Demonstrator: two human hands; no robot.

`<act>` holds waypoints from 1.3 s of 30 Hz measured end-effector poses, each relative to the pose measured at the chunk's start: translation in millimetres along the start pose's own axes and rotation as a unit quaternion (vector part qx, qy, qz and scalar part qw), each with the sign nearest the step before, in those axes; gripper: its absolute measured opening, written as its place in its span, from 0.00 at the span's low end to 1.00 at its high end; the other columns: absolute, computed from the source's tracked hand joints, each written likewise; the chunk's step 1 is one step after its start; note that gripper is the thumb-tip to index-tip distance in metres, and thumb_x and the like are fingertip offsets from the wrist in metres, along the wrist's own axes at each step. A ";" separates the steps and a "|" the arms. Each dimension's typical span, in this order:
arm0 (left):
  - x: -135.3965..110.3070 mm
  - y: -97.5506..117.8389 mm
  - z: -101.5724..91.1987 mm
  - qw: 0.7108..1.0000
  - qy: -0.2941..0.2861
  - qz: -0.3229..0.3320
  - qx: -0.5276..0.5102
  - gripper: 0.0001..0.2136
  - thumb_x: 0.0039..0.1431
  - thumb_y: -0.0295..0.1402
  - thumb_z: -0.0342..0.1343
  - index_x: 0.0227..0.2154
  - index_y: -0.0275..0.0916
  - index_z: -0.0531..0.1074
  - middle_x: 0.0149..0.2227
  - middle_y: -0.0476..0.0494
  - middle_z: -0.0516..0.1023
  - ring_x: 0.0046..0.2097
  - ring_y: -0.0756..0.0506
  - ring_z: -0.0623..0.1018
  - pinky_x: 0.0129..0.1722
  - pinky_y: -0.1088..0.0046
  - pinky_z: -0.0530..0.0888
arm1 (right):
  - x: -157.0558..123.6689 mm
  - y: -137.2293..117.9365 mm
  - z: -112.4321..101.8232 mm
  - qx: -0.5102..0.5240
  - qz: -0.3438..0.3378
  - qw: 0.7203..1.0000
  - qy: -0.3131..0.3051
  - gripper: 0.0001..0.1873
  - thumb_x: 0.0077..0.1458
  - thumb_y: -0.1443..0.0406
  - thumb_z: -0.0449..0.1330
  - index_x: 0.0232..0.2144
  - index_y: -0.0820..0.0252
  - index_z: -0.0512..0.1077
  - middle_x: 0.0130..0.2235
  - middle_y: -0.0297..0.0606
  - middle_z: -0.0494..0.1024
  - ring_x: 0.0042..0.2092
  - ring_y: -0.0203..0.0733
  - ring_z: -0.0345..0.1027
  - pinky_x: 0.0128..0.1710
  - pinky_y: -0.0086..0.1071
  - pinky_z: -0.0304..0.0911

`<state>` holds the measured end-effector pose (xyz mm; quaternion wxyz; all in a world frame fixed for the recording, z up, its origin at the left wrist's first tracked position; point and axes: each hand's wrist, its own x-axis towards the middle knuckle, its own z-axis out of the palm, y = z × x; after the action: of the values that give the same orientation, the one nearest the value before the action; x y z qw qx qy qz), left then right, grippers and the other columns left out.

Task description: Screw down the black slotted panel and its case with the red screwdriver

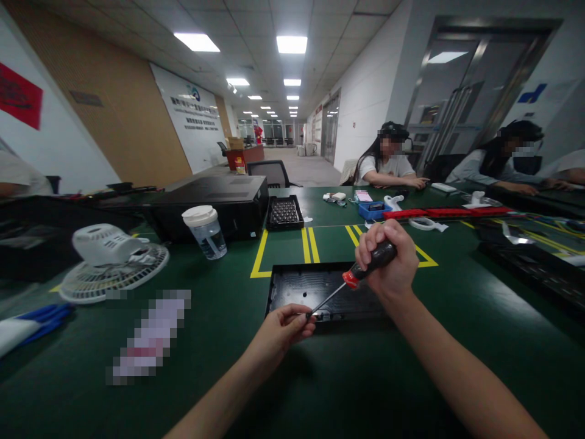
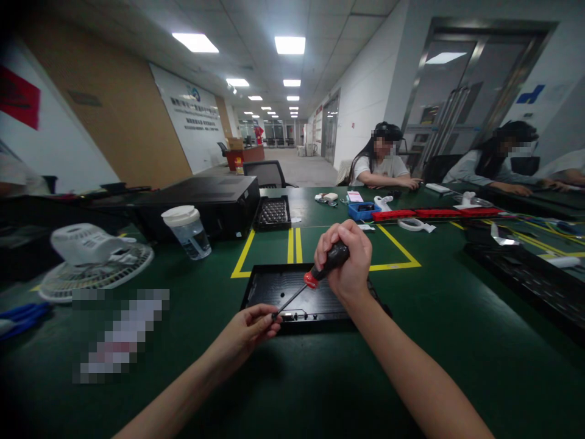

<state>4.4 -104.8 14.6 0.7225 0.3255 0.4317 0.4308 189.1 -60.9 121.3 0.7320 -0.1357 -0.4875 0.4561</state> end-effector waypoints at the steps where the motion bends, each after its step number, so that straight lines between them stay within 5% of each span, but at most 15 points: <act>1: 0.2 -0.6 0.1 1.000 0.000 -0.001 0.001 0.08 0.47 0.26 0.63 0.32 0.33 0.72 0.31 0.43 0.78 0.30 0.53 0.77 0.34 0.79 0.75 | -1.1 -1.2 0.7 -0.003 0.000 1.000 -0.011 0.10 0.51 0.64 0.49 0.20 0.59 0.57 0.19 0.27 0.59 0.16 0.29 0.55 0.11 0.22 0.52; 13: -1.4 -1.7 -0.2 0.999 -0.020 0.013 0.035 0.15 0.43 0.31 0.65 0.35 0.32 0.71 0.33 0.41 0.78 0.32 0.51 0.77 0.37 0.75 0.73 | -8.9 -9.2 9.7 0.011 -0.029 0.998 -0.050 0.09 0.51 0.67 0.50 0.19 0.60 0.60 0.19 0.28 0.61 0.15 0.30 0.57 0.10 0.23 0.53; 19: -3.7 13.9 -11.3 0.976 -0.018 0.082 0.201 0.18 0.49 0.38 0.60 0.42 0.35 0.70 0.40 0.40 0.77 0.37 0.47 0.77 0.39 0.68 0.73 | -5.0 -11.8 5.3 0.014 -0.047 0.998 -0.048 0.09 0.51 0.68 0.49 0.19 0.61 0.61 0.19 0.30 0.62 0.15 0.31 0.57 0.10 0.24 0.53; 22: -2.2 28.7 -27.1 0.909 0.018 0.162 0.383 0.15 0.52 0.38 0.55 0.42 0.38 0.70 0.43 0.41 0.76 0.43 0.44 0.76 0.44 0.65 0.71 | -0.8 -11.1 1.4 0.003 -0.060 0.997 -0.038 0.09 0.51 0.69 0.50 0.19 0.61 0.60 0.19 0.30 0.61 0.16 0.31 0.57 0.09 0.24 0.53; 26: 2.8 39.9 -52.4 0.728 0.072 0.228 0.642 0.20 0.48 0.40 0.58 0.46 0.42 0.70 0.54 0.41 0.68 0.55 0.39 0.66 0.55 0.58 0.61 | 4.1 -3.8 -5.0 -0.018 -0.069 0.997 -0.031 0.10 0.51 0.68 0.51 0.19 0.60 0.59 0.19 0.29 0.61 0.16 0.31 0.58 0.10 0.24 0.54; 29: 8.5 36.1 -67.2 0.638 0.045 0.198 0.743 0.33 0.44 0.45 0.60 0.55 0.43 0.62 0.61 0.39 0.57 0.61 0.37 0.57 0.58 0.53 0.55 | 5.8 5.2 -10.0 -0.036 -0.057 0.997 -0.035 0.10 0.52 0.68 0.51 0.20 0.61 0.60 0.19 0.29 0.63 0.15 0.31 0.59 0.10 0.24 0.55; 39: 25.3 15.9 -74.3 0.526 0.016 0.174 0.832 0.39 0.52 0.54 0.47 0.61 0.32 0.48 0.63 0.31 0.46 0.63 0.36 0.49 0.58 0.48 0.51 | 2.9 23.9 -15.7 -0.059 -0.016 0.996 -0.068 0.10 0.53 0.69 0.52 0.20 0.62 0.63 0.19 0.30 0.66 0.14 0.31 0.60 0.11 0.24 0.55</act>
<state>-61.7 -68.0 -11.5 0.0268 0.8411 0.5402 -0.0017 189.8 -41.7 100.0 0.6952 -0.1394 -0.5645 0.4226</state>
